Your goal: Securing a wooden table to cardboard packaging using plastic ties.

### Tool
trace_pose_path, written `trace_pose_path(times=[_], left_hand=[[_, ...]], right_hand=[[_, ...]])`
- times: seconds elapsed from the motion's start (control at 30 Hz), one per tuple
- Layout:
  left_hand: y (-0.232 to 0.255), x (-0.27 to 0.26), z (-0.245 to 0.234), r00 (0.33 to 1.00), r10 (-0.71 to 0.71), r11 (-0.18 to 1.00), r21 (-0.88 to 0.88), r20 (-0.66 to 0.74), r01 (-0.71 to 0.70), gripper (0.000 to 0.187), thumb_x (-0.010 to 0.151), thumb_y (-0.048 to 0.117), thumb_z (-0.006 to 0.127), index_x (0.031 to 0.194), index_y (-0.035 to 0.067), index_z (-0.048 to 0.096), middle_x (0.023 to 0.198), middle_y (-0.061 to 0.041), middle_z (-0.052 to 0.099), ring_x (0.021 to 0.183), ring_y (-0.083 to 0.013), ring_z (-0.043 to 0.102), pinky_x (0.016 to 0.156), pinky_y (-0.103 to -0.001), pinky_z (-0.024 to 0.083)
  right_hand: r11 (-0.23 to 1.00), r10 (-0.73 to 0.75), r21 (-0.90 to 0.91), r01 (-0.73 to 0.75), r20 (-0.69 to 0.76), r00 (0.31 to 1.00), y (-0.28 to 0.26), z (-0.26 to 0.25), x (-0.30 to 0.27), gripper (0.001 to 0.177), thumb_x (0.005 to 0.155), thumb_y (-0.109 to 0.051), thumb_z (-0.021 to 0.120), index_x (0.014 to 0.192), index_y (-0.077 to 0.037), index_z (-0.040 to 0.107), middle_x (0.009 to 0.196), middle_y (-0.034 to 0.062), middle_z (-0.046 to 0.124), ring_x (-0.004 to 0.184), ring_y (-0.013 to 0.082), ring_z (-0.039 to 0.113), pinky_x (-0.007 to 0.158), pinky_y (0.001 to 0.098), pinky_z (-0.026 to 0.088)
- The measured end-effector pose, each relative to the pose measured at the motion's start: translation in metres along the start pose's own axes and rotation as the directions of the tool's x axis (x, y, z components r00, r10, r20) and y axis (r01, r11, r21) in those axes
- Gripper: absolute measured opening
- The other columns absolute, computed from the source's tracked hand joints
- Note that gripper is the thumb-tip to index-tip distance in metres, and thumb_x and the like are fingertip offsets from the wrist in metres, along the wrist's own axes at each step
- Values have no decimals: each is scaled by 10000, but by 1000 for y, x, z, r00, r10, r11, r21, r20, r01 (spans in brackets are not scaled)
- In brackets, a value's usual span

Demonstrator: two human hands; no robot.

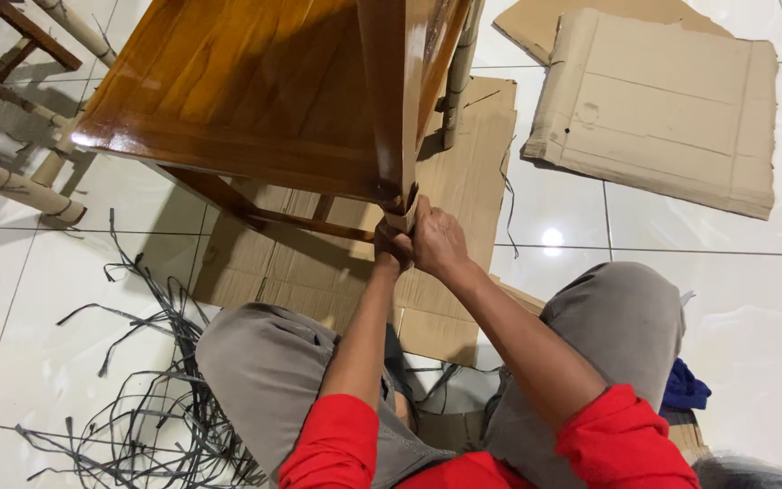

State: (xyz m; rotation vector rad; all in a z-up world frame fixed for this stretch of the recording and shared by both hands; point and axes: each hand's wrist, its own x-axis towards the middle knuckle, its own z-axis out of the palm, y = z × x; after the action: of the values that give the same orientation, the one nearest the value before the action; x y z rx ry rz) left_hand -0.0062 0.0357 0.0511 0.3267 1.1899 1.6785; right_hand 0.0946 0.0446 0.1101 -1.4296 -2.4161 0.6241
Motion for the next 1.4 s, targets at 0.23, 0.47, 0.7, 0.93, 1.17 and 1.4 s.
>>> trace_pose_path(times=[0.23, 0.47, 0.7, 0.93, 1.17, 1.4], left_hand=[[1, -18, -1, 1000, 9, 999, 53, 8, -10, 204, 859, 173, 746, 920, 154, 552, 862, -7, 729, 876, -125, 688, 886, -286, 544], [1, -7, -2, 975, 212, 855, 469, 70, -220, 155, 816, 152, 751, 780, 131, 602, 747, -31, 707, 787, -159, 697, 786, -321, 535], [-6, -1, -5, 875, 435, 535, 722, 209, -439, 174, 722, 102, 728, 608, 77, 600, 564, -118, 557, 593, -223, 628, 577, -345, 492], [-35, 20, -24, 893, 388, 536, 733, 228, -420, 204, 699, 134, 750, 562, 66, 615, 546, -94, 620, 546, -193, 621, 566, -322, 485], [-22, 10, -8, 861, 434, 466, 751, 267, -468, 245, 739, 106, 744, 550, 45, 602, 523, -93, 585, 529, -200, 615, 565, -305, 485], [-22, 9, -12, 813, 467, 375, 756, 346, -537, 230, 739, 57, 729, 564, 39, 581, 536, -93, 572, 546, -180, 595, 584, -274, 484]], right_hand=[[989, -77, 129, 78, -10, 997, 17, 2, -11, 659, 968, -358, 603, 1428, 63, 388, 963, 324, 675, 938, 514, 700, 808, 588, 581], [871, -28, 489, 32, -16, 999, 63, 15, -19, 504, 1063, -400, 543, 1469, -102, 530, 1370, 197, 649, 1175, 438, 657, 951, 546, 569], [920, 391, -79, -384, 95, 916, 233, 110, -45, 480, 1014, -409, 559, 1345, -76, 659, 1568, 245, 425, 1253, 567, 578, 965, 639, 554], [858, 507, -79, -508, 294, 810, 287, 140, -69, 428, 1036, -317, 495, 1442, -191, 544, 1590, 186, 376, 1255, 570, 562, 1025, 663, 522], [878, 479, -116, -465, 202, 855, 344, 203, -59, 596, 844, -199, 560, 1414, -43, 491, 1571, 191, 311, 1028, 576, 688, 878, 610, 612], [937, 317, 154, -313, -5, 948, 184, 94, -51, 498, 883, -144, 589, 1344, 32, 653, 1384, 224, 559, 1099, 524, 664, 944, 579, 572]])
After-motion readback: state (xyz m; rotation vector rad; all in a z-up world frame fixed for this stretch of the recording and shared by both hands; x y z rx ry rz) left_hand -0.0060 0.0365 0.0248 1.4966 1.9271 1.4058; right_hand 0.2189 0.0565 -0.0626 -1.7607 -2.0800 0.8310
